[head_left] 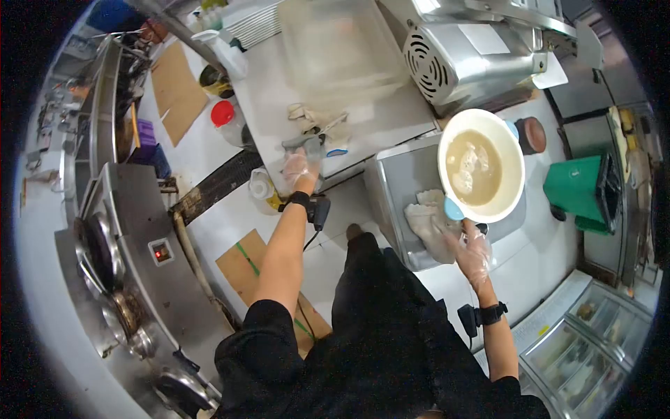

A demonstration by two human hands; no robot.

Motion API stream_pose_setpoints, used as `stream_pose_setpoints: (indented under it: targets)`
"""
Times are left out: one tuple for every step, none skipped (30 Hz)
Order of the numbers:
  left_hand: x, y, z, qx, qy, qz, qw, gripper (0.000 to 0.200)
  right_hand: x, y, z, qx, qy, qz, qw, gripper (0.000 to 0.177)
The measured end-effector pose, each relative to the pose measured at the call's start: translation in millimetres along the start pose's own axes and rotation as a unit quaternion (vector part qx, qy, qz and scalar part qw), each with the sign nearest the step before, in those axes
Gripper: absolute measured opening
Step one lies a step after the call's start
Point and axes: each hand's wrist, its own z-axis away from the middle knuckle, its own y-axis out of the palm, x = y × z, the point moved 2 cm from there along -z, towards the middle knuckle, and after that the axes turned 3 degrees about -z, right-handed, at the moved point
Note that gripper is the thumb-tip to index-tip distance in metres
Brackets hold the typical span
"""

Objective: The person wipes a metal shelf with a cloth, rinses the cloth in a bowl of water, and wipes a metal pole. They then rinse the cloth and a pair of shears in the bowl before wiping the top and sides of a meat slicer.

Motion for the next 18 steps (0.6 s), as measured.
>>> stream_pose_setpoints:
  targets:
    - [13.1,17.5,-6.3,-0.012,0.027,-0.005,1.000,0.030,-2.7,-4.0,3.4,-0.001,0.008,0.005,1.000,0.053]
    - [25.3,24.8,-6.7,-0.005,0.032,-0.005,0.999,0.030,-5.0,-8.3,8.6,-0.020,-0.018,-0.002,1.000,0.048]
    - [34.8,25.7,-8.9,-0.007,0.053,0.071,0.996,0.027,-4.4,-12.5,10.1,-0.041,-0.048,-0.011,0.998,0.044]
    - [42.3,26.9,-10.8,-0.012,0.072,0.146,0.986,0.024,5.1,-20.3,11.1,-0.026,-0.011,-0.040,0.999,0.035]
    - [46.1,24.3,-9.2,-0.147,0.082,0.184,0.968,0.020,6.7,-23.8,12.5,-0.027,-0.012,-0.042,0.999,0.035]
    - [57.3,23.6,-13.2,-0.104,0.034,0.265,0.958,0.017,6.8,-25.9,13.8,-0.031,-0.011,-0.043,0.999,0.031]
    - [63.5,8.7,-9.4,-0.060,-0.015,0.342,0.938,0.015,7.4,-28.1,15.3,-0.033,-0.009,-0.046,0.998,0.027]
    - [61.1,-19.1,2.9,-0.034,-0.038,0.368,0.928,0.014,13.9,-32.3,16.2,-0.029,-0.011,-0.053,0.998,0.027]
    - [68.2,-26.7,5.4,-0.040,-0.041,0.362,0.931,0.014,24.2,-37.9,14.5,-0.031,-0.019,-0.072,0.997,0.023]
    - [73.6,-33.6,6.7,-0.011,-0.015,0.428,0.904,0.013,30.2,-40.4,12.5,-0.033,-0.027,-0.091,0.995,0.019]
    - [74.7,-39.8,7.2,0.017,0.012,0.492,0.870,0.012,30.6,-40.8,8.5,-0.039,-0.056,-0.092,0.993,0.018]
    - [75.3,-45.2,10.6,0.048,0.035,0.556,0.829,0.013,35.2,-44.0,4.3,-0.037,-0.060,-0.097,0.993,0.018]
    - [67.1,-60.0,19.1,0.043,0.036,0.552,0.832,0.013,44.9,-48.8,-1.9,-0.027,-0.063,-0.140,0.988,0.019]
    - [49.8,-78.0,30.6,0.089,0.035,0.610,0.787,0.013,52.8,-51.6,-8.4,-0.018,-0.066,-0.184,0.981,0.020]
    - [29.1,-96.5,42.8,0.136,0.036,0.662,0.736,0.014,56.7,-51.8,-16.3,-0.012,-0.077,-0.199,0.977,0.023]
    - [6.8,-114.6,55.2,0.152,0.063,0.677,0.717,0.015,59.4,-53.4,-26.0,-0.008,-0.087,-0.214,0.973,0.026]
    - [-16.7,-131.7,67.1,0.152,0.071,0.674,0.719,0.015,62.4,-56.8,-36.4,0.022,-0.100,-0.248,0.963,0.031]
    - [-40.6,-146.7,79.8,0.172,0.062,0.690,0.701,0.016,65.0,-60.1,-45.1,0.050,-0.111,-0.281,0.952,0.036]
